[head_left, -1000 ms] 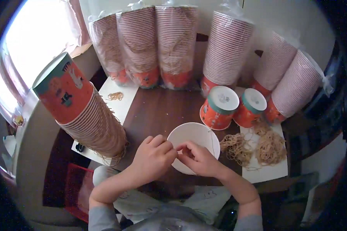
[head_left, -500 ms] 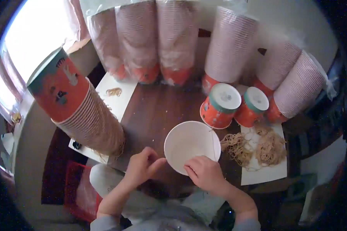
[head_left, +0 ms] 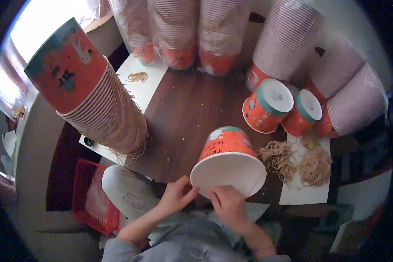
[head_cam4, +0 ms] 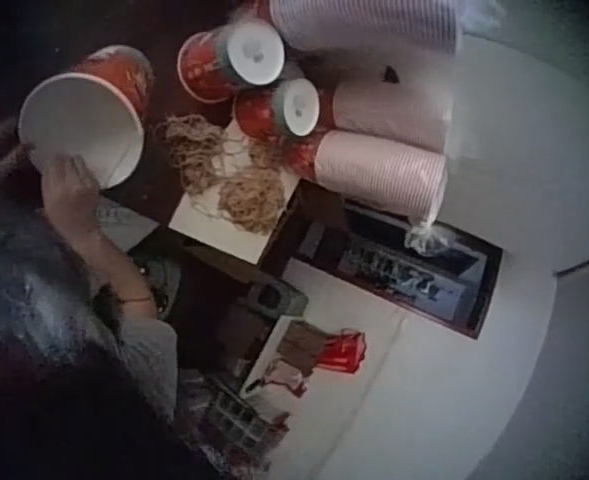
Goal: Tying rubber bands onto paper bowls and stacking them for packaging.
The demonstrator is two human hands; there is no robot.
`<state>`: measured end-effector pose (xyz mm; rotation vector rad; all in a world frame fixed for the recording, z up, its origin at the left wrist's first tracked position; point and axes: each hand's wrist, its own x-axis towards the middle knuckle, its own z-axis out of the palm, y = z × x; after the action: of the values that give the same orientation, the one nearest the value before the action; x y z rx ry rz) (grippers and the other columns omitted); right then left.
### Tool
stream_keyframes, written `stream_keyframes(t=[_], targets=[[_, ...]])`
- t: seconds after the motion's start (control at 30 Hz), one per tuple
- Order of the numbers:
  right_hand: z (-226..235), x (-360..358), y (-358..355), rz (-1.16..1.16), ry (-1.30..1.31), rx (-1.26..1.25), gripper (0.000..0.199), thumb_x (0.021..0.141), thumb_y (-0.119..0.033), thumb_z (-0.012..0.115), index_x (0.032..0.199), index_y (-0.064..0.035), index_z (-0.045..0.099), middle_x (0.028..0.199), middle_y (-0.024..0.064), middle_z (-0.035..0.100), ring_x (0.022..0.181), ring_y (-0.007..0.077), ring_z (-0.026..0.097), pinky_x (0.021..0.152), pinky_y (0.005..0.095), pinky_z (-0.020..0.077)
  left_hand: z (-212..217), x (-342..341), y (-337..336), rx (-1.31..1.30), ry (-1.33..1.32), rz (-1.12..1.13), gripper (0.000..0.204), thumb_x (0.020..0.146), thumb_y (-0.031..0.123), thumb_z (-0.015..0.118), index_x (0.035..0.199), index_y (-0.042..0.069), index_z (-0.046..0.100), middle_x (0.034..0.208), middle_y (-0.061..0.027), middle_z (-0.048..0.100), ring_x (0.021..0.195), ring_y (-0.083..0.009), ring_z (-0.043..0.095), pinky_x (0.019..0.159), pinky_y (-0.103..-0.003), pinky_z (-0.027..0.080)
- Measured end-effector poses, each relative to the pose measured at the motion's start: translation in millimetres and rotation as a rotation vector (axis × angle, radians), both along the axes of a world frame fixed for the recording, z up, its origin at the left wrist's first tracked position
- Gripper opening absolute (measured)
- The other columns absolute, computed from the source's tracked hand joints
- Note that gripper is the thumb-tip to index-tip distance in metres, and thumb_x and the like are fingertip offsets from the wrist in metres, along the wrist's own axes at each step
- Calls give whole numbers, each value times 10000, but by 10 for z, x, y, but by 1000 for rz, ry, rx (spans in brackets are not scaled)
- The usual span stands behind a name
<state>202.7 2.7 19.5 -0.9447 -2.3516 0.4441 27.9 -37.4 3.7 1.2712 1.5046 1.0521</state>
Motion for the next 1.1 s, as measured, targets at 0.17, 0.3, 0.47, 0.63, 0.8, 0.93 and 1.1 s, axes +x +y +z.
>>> stream_keyframes(t=[0.17, 0.3, 0.47, 0.63, 0.8, 0.93, 1.1], targets=[[-176, -161, 59, -49, 106, -247, 126, 743, -118, 577, 848, -50, 561, 817, 112, 594, 768, 284, 566, 680, 386, 459, -119, 60, -77, -27, -61, 97, 167, 800, 99, 587, 887, -14, 500, 722, -56, 608, 660, -84, 592, 577, -225, 474], [-393, -246, 42, -30, 141, -197, 155, 735, -79, 592, 883, -42, 567, 795, 104, 591, 760, 280, 571, 658, 374, 454, -265, 41, -120, 12, -191, 142, 176, 792, 53, 581, 933, -10, 496, 816, -49, 601, 734, -79, 583, 635, -220, 474], [-762, -192, -23, -138, 52, -131, 253, 710, -156, 628, 928, -48, 558, 889, 140, 567, 819, 319, 551, 704, 413, 430, -502, 81, -133, 23, -251, 130, 199, 790, 20, 567, 976, -8, 502, 845, -40, 596, 783, -60, 558, 673, -205, 461], [-815, -242, -16, -121, 97, -136, 237, 712, -178, 623, 918, -71, 574, 901, 142, 566, 836, 331, 544, 727, 432, 420, -591, 62, -143, -17, -286, 169, 205, 790, 5, 555, 989, -9, 509, 859, -26, 594, 769, -47, 539, 668, -195, 453], [-846, -248, -45, -143, 29, -143, 239, 703, -189, 627, 912, -82, 586, 930, 137, 564, 858, 333, 541, 744, 439, 418, -580, 57, -153, -36, -264, 153, 208, 787, 6, 559, 989, -11, 510, 861, -31, 596, 749, -45, 539, 648, -193, 453], [-845, -246, -67, -145, 5, -133, 243, 699, -190, 624, 918, -93, 591, 961, 133, 557, 888, 338, 533, 763, 444, 415, -540, 62, -158, 6, -267, 135, 223, 783, 2, 554, 1000, -14, 506, 856, -38, 598, 727, -45, 539, 636, -190, 451], [-821, -244, -57, -159, 2, -92, 266, 696, -195, 624, 939, -94, 586, 975, 136, 553, 925, 342, 518, 788, 453, 404, -596, 20, -176, 26, -242, 75, 230, 793, -2, 513, 1021, -22, 514, 858, -38, 599, 735, -56, 544, 645, -202, 455]])
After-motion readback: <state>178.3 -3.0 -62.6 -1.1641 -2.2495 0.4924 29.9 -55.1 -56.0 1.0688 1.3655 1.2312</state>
